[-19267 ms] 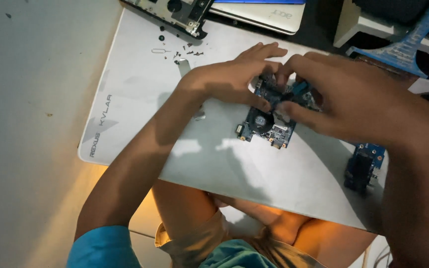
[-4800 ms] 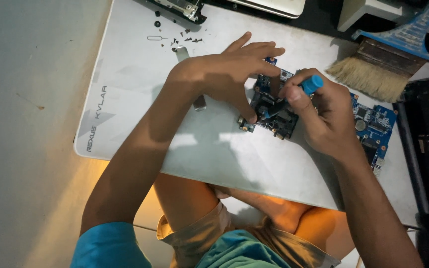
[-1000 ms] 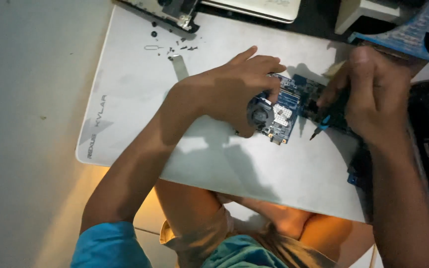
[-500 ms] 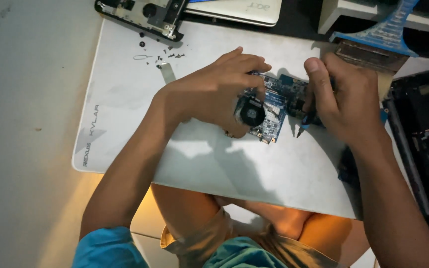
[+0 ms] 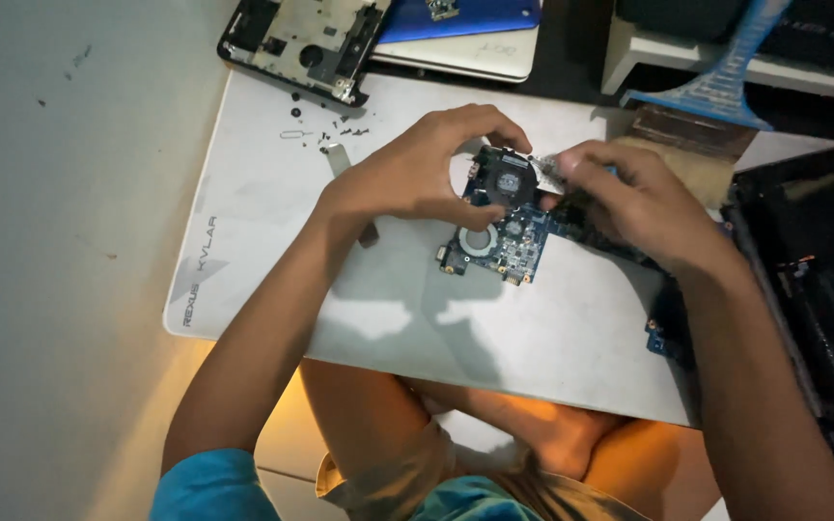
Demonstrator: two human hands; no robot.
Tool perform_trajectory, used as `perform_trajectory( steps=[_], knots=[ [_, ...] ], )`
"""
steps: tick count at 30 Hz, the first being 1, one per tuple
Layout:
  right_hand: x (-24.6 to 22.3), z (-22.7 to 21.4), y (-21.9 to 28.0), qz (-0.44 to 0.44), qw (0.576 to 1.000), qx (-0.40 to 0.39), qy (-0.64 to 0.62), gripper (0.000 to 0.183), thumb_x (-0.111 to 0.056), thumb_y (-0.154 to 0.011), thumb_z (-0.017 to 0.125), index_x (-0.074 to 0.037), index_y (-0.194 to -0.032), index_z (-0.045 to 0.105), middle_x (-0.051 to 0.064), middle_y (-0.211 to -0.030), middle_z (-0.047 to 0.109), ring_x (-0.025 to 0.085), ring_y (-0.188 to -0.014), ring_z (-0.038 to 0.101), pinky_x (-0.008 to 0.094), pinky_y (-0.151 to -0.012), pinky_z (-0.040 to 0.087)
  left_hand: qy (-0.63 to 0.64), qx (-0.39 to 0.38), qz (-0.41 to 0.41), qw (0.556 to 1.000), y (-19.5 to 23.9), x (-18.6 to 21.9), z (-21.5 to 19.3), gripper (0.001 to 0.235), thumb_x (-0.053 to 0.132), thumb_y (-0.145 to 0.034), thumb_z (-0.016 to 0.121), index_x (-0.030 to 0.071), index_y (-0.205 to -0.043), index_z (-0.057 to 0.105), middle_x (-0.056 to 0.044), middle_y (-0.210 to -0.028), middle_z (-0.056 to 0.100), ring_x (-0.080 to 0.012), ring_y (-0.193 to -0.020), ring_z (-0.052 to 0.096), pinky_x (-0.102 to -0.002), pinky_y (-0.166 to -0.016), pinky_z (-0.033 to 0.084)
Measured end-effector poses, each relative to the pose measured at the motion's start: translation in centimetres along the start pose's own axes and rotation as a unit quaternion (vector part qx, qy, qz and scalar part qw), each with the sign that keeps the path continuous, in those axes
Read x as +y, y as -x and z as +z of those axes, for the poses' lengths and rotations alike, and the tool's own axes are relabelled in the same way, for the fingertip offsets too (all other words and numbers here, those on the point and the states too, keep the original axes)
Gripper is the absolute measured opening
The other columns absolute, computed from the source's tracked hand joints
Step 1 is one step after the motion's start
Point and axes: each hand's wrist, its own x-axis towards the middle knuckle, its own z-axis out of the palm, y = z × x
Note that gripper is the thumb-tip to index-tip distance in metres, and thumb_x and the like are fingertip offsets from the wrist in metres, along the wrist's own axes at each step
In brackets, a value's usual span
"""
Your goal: The person cleans a blue laptop motherboard using a brush and a blue screwdriver. They brush dust off the board and use the screwdriver to remove a cooling fan, which is then set aside.
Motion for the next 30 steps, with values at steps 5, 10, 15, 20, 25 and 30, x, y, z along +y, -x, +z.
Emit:
perform_trajectory(
  steps=[5, 10, 15, 20, 25, 30],
  knots=[
    [-2.1, 1.1, 1.0, -0.051, 0.995, 0.012, -0.086, 0.019, -0.019, -0.119, 0.074, -0.002, -0.114, 0.081, 0.009, -0.081, 0.075, 0.008, -0.047, 0.044, 0.023, -0.044, 0.029, 0.073, 0.025, -0.026, 0.997, -0.2, -0.3, 0.8, 0.069, 0.018, -0.094, 0.096, 0.017, -0.154, 0.063, -0.01, -0.126, 0.072, -0.0218, -0.108, 0.072, -0.038, -0.095, 0.056],
    [-1.1, 0.8, 0.1, -0.039, 0.991, 0.032, -0.123, 0.029, -0.025, -0.121, 0.072, -0.004, -0.106, 0.083, 0.007, -0.08, 0.079, 0.006, -0.044, 0.031, 0.026, -0.043, 0.02, 0.194, 0.084, -0.112, 0.971, -0.8, -0.1, 1.8, 0.085, 0.003, -0.102, 0.095, 0.022, -0.167, 0.046, -0.005, -0.116, 0.068, -0.0099, -0.085, 0.076, -0.026, -0.082, 0.064],
    [-1.5, 1.3, 0.1, -0.028, 0.986, 0.065, -0.151, 0.015, -0.026, -0.119, 0.069, -0.011, -0.118, 0.071, 0.011, -0.114, 0.092, 0.004, -0.04, 0.032, 0.022, -0.038, 0.022, 0.248, 0.141, -0.187, 0.94, -1.3, -0.2, 1.8, 0.055, 0.01, -0.099, 0.093, 0.011, -0.143, 0.059, -0.011, -0.097, 0.083, -0.0192, -0.077, 0.082, -0.032, -0.074, 0.07],
    [-2.2, 1.7, 0.4, -0.006, 0.988, 0.08, -0.134, 0.015, -0.029, -0.119, 0.069, -0.014, -0.123, 0.07, 0.01, -0.109, 0.092, 0.004, -0.042, 0.032, 0.023, -0.04, 0.023, 0.244, 0.149, -0.192, 0.939, -1.3, -0.1, 1.7, 0.044, 0.012, -0.099, 0.093, 0.012, -0.132, 0.063, -0.01, -0.097, 0.082, -0.0197, -0.078, 0.083, -0.032, -0.073, 0.068],
    [-1.3, 2.1, 0.2, -0.029, 0.987, 0.083, -0.136, 0.017, -0.029, -0.119, 0.07, -0.013, -0.123, 0.071, 0.01, -0.11, 0.092, 0.004, -0.044, 0.032, 0.024, -0.041, 0.023, 0.248, 0.134, -0.17, 0.944, -1.3, -0.6, 1.8, 0.04, 0.012, -0.102, 0.09, 0.013, -0.131, 0.063, -0.011, -0.098, 0.082, -0.0218, -0.084, 0.086, -0.034, -0.077, 0.071],
    [0.7, 2.3, -0.4, -0.106, 0.982, 0.159, -0.005, 0.026, -0.04, -0.118, 0.075, -0.017, -0.128, 0.081, -0.002, -0.112, 0.079, 0.009, -0.094, 0.069, 0.031, -0.078, 0.053, 0.276, 0.156, -0.164, 0.934, -1.2, -1.3, 1.9, 0.038, 0.006, -0.101, 0.09, 0.011, -0.128, 0.064, -0.011, -0.097, 0.082, -0.0188, -0.08, 0.081, -0.032, -0.074, 0.067]
  ],
)
